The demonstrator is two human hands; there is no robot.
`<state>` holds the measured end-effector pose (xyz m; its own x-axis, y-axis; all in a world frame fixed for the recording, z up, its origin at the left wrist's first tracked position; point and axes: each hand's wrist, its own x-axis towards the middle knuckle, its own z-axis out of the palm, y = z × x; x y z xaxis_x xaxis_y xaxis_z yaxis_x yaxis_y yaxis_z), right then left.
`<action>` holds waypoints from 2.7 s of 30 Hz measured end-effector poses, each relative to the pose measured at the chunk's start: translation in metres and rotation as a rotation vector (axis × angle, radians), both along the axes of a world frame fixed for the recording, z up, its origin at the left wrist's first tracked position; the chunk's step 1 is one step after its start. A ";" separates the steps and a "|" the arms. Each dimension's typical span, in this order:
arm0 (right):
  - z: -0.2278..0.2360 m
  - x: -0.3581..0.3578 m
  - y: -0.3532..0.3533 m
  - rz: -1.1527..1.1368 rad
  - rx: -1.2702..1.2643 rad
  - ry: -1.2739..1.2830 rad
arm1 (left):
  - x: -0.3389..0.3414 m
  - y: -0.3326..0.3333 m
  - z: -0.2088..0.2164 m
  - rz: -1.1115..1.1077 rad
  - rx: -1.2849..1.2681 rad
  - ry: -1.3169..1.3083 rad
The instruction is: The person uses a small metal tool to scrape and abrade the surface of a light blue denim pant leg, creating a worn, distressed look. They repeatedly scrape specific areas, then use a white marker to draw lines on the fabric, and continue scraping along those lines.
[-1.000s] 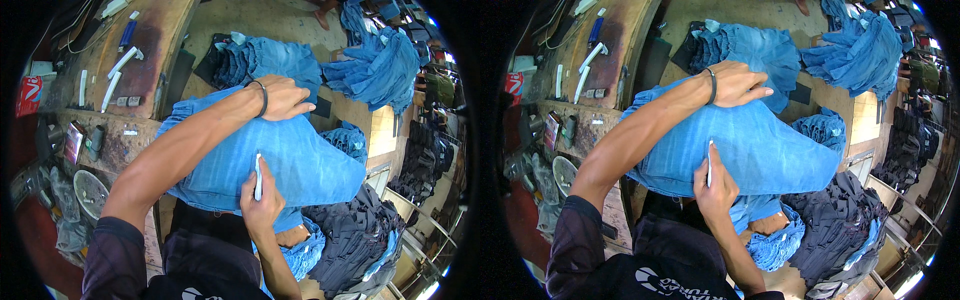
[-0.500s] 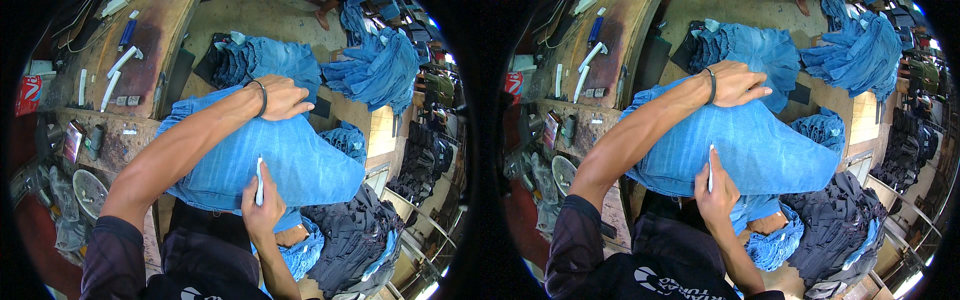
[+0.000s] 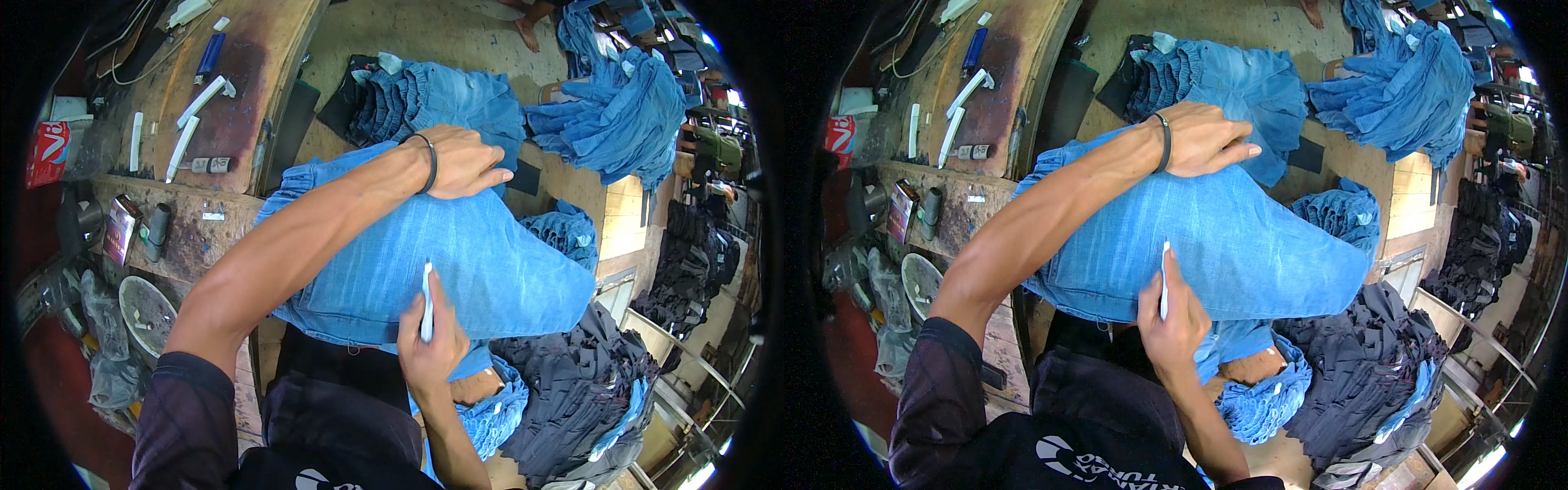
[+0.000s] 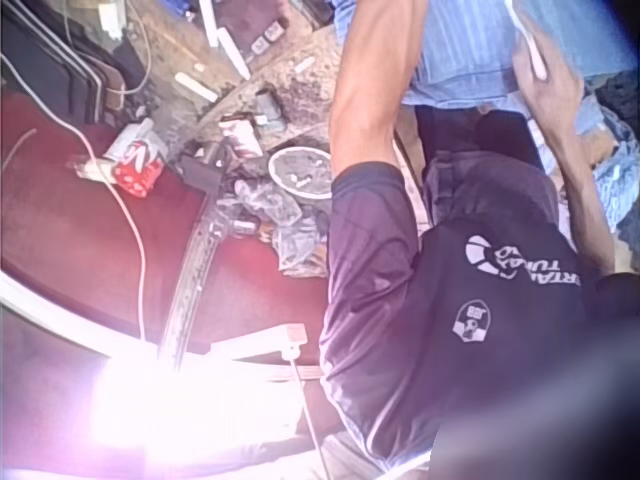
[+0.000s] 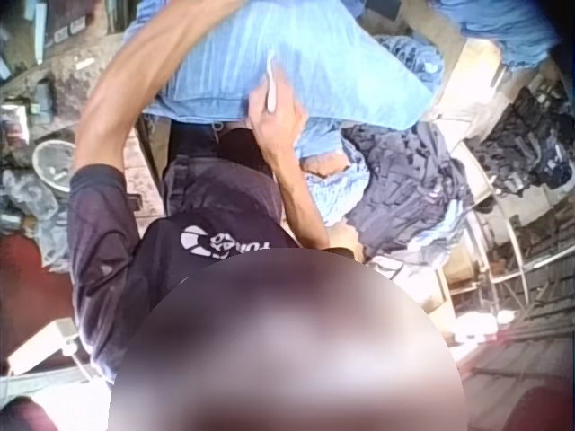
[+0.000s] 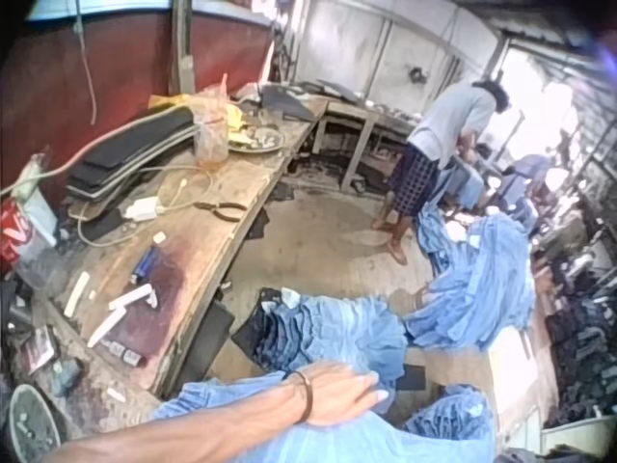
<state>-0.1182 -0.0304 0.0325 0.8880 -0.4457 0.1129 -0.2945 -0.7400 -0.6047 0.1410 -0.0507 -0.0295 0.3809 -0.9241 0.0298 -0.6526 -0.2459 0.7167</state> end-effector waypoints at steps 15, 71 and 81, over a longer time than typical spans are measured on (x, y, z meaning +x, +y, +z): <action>0.005 -0.010 0.007 0.044 -0.005 0.030 | -0.001 -0.001 -0.003 0.005 0.002 -0.005; -0.037 -0.040 -0.173 -0.394 -0.356 0.045 | -0.164 0.132 0.077 0.571 0.250 -0.142; -0.038 -0.044 -0.121 -0.334 -0.195 -0.095 | -0.161 0.187 0.074 0.650 0.363 -0.178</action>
<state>-0.1622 -0.1516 -0.0059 0.6792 -0.6703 0.2990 -0.4877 -0.7166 -0.4987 -0.0202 0.1363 0.0449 0.8690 -0.4799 -0.1208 -0.3948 -0.8195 0.4154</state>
